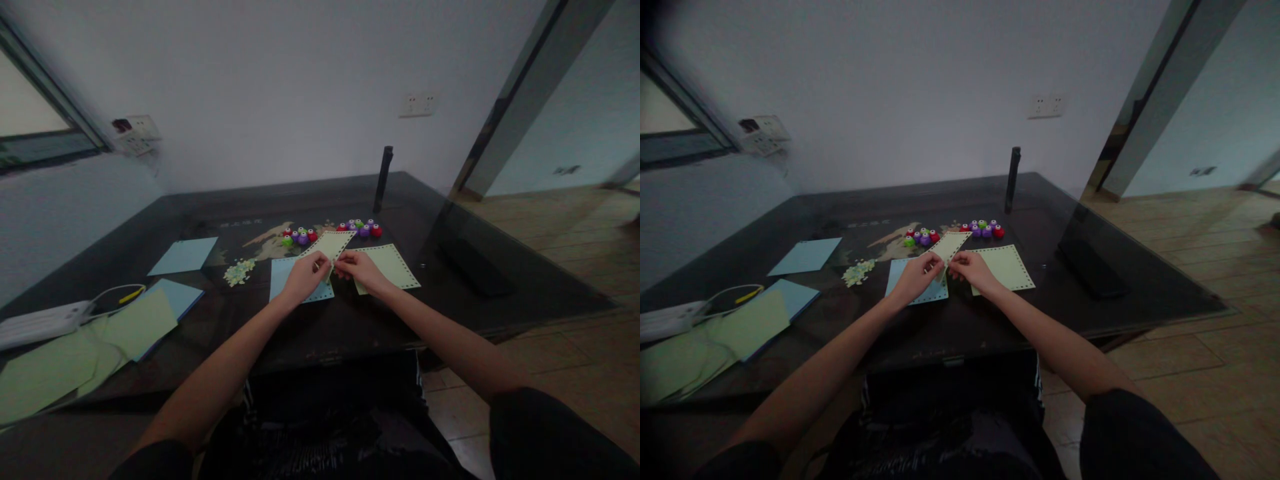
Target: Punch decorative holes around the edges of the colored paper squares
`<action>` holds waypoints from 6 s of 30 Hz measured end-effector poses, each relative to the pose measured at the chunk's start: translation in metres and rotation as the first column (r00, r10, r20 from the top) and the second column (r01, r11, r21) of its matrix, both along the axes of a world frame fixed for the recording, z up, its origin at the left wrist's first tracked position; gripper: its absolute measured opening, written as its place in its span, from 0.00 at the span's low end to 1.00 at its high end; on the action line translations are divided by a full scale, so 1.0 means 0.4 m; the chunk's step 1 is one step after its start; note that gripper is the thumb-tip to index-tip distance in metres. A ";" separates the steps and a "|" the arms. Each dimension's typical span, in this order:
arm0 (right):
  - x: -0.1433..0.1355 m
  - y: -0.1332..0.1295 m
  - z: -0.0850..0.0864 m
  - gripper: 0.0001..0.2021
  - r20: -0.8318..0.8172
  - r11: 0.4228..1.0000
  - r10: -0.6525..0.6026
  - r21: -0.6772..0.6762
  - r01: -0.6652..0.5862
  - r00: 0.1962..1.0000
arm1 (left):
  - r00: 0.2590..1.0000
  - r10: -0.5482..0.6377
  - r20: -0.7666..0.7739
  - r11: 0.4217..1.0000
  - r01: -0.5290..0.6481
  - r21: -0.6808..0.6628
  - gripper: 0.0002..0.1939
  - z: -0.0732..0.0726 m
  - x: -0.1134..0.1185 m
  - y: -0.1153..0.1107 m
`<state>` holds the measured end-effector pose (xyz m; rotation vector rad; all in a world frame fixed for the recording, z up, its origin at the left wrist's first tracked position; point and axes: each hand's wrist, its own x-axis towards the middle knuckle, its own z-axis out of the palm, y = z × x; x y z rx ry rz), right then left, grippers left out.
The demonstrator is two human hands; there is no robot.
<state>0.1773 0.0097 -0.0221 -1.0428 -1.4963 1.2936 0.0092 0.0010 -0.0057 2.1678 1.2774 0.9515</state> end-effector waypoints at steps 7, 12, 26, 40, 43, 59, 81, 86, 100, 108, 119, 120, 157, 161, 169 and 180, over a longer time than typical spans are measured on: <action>-0.006 -0.006 -0.002 0.12 0.024 0.999 0.017 0.046 -0.018 1.000 | 0.998 0.019 -0.052 0.999 -0.016 0.049 0.08 -0.019 0.003 0.004; -0.009 -0.009 -0.002 0.11 0.052 0.998 0.003 0.070 -0.007 0.999 | 0.999 0.026 -0.019 0.999 -0.026 0.039 0.07 -0.016 0.004 0.001; -0.013 -0.018 0.010 0.12 0.023 0.989 -0.047 0.144 0.043 0.999 | 0.986 0.010 0.169 1.000 -0.010 -0.004 0.08 -0.012 0.014 -0.007; -0.019 -0.027 0.011 0.13 -0.078 0.988 -0.096 0.118 0.104 0.992 | 0.944 0.001 0.331 1.000 -0.003 0.006 0.07 -0.029 0.029 -0.009; -0.021 -0.028 0.008 0.13 -0.100 0.987 -0.102 0.112 0.114 0.990 | 0.939 0.010 0.345 1.000 -0.011 0.002 0.07 -0.033 0.032 -0.008; 0.009 -0.001 0.021 0.14 -0.125 0.956 -0.204 0.187 0.225 0.971 | 0.905 0.055 0.421 0.998 -0.049 -0.026 0.07 -0.033 0.019 0.011; 0.076 -0.001 0.078 0.11 -0.130 0.853 -0.392 0.319 0.413 0.911 | 0.986 -0.135 -0.098 0.979 0.148 0.137 0.08 -0.098 0.018 0.062; 0.071 -0.003 0.077 0.12 -0.133 0.864 -0.364 0.321 0.387 0.922 | 0.992 -0.084 0.096 0.995 0.079 0.062 0.09 -0.075 0.015 0.061; 0.040 -0.028 0.060 0.11 0.087 0.952 -0.081 0.301 0.051 0.993 | 0.501 0.256 0.827 0.852 0.287 -0.438 0.15 -0.019 -0.001 0.053; 0.065 0.001 0.060 0.22 -0.193 0.988 -0.117 0.075 0.133 0.974 | 0.621 0.131 0.773 0.917 0.221 -0.333 0.21 -0.019 -0.032 0.063; 0.128 0.053 0.026 0.15 -0.147 0.915 -0.399 -0.003 0.403 0.905 | 0.841 0.071 0.536 0.981 0.040 -0.192 0.13 -0.044 -0.042 0.084; 0.129 0.053 0.026 0.15 -0.126 0.914 -0.401 0.014 0.406 0.907 | 0.848 0.083 0.524 0.982 0.018 -0.185 0.11 -0.042 -0.043 0.084; 0.369 -0.028 -0.043 0.13 0.636 0.885 -0.462 0.290 0.363 0.618 | 0.860 -0.042 -0.509 0.999 0.039 -0.016 0.10 -0.011 0.152 -0.006; 0.367 -0.030 -0.040 0.12 0.649 0.882 -0.466 0.288 0.373 0.601 | 0.838 -0.089 -0.539 0.990 0.135 0.046 0.09 -0.012 0.147 -0.049; 0.363 -0.034 -0.040 0.12 0.659 0.876 -0.476 0.303 0.374 0.583 | 0.825 -0.079 -0.560 0.975 0.182 0.131 0.13 -0.031 0.152 -0.063; 0.359 -0.032 -0.051 0.11 0.694 0.860 -0.506 0.363 0.358 0.513 | 0.808 -0.090 -0.582 0.969 0.205 0.135 0.13 -0.037 0.154 -0.054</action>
